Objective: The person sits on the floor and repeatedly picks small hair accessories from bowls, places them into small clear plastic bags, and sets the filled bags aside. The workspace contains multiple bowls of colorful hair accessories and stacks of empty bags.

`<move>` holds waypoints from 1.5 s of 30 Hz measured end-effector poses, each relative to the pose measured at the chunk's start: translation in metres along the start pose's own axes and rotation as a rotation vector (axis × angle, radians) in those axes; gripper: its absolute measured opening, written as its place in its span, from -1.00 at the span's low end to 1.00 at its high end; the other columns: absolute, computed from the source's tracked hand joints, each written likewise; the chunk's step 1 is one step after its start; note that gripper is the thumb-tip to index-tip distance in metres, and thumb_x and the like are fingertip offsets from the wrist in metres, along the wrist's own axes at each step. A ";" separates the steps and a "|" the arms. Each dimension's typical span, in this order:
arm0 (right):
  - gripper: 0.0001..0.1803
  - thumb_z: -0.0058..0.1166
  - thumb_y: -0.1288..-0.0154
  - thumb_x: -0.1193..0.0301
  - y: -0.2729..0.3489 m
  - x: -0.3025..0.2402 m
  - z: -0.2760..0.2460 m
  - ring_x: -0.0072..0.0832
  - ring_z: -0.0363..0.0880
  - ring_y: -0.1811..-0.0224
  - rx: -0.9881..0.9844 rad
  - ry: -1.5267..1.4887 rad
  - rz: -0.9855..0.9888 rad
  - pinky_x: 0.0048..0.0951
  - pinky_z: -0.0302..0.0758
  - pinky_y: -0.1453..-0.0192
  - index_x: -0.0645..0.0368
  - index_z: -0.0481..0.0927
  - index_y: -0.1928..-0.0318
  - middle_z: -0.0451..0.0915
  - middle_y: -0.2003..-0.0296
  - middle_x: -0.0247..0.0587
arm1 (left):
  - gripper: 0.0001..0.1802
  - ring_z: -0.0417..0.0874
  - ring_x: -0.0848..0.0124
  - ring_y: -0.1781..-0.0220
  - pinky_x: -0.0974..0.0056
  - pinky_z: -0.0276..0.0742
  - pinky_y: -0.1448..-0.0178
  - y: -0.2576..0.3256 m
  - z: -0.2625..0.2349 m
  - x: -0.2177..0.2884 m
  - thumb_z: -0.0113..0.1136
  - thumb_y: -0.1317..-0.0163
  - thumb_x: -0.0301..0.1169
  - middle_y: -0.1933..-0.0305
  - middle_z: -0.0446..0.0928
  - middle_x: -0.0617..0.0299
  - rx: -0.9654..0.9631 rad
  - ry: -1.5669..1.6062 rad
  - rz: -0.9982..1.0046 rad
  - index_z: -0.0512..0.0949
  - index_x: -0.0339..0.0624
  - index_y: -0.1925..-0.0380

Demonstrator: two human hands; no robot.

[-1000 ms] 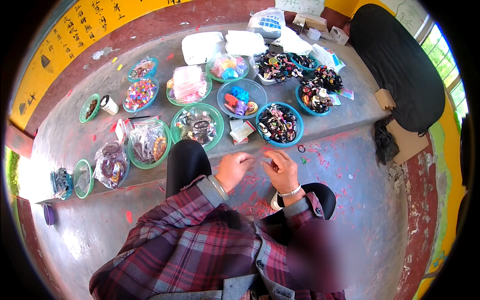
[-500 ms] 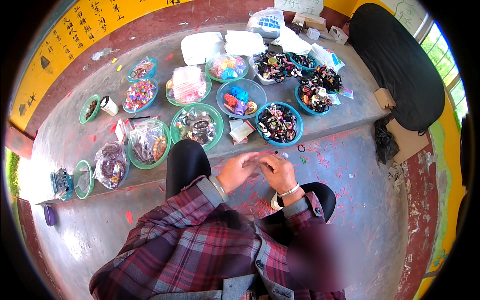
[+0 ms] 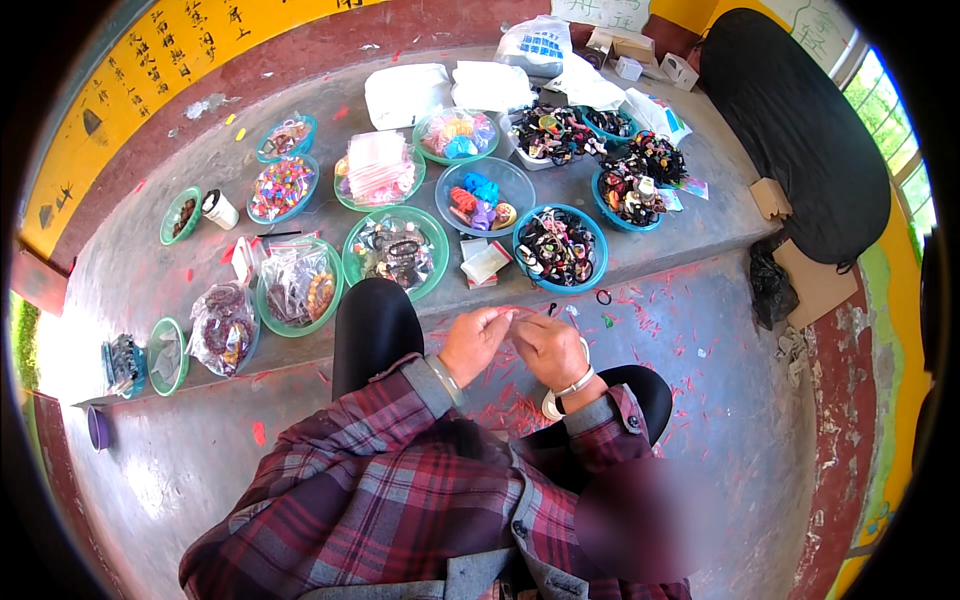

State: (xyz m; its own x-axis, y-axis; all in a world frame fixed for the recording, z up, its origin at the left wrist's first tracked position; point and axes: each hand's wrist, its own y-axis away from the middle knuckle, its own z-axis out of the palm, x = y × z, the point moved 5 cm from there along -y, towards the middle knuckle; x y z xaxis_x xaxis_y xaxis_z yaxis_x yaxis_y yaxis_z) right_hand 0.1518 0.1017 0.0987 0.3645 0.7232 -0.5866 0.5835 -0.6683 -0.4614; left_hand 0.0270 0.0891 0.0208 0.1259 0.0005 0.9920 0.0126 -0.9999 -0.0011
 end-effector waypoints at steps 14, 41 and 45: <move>-0.93 0.05 -0.02 0.50 0.000 0.000 -0.006 -0.14 0.50 0.49 0.087 0.016 0.083 -0.28 0.43 0.47 0.20 0.54 0.42 0.50 0.51 -0.13 | -0.82 0.44 0.67 0.39 0.51 0.39 0.34 0.004 0.003 0.019 0.03 -0.21 -0.46 0.40 0.52 0.32 0.049 0.228 0.046 0.50 -0.35 0.24; -0.88 0.09 0.06 0.51 0.002 -0.005 -0.008 -0.32 0.50 0.56 0.169 0.267 -0.081 -0.39 0.43 0.53 0.11 0.55 0.41 0.46 0.49 -0.29 | -0.84 0.56 0.13 0.49 0.22 0.45 0.41 0.005 0.005 0.034 0.00 -0.08 -0.47 0.53 0.50 -0.05 -0.043 -0.454 0.250 0.51 -0.27 0.36; -0.89 0.06 0.11 0.49 0.006 -0.005 0.001 -0.36 0.47 0.54 0.080 0.432 -0.140 -0.39 0.42 0.52 0.12 0.50 0.45 0.41 0.50 -0.31 | -0.88 0.51 -0.03 0.47 0.08 0.43 0.41 0.007 0.008 0.031 0.02 -0.04 -0.46 0.56 0.47 -0.09 -0.056 -0.624 0.371 0.49 -0.27 0.45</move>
State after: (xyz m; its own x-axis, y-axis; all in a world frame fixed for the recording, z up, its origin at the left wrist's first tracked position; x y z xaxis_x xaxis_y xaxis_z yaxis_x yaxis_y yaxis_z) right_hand 0.1529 0.0935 0.0981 0.5647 0.8028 -0.1915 0.5974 -0.5577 -0.5763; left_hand 0.0389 0.0820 0.0501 0.6542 -0.3487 0.6711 -0.1895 -0.9346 -0.3009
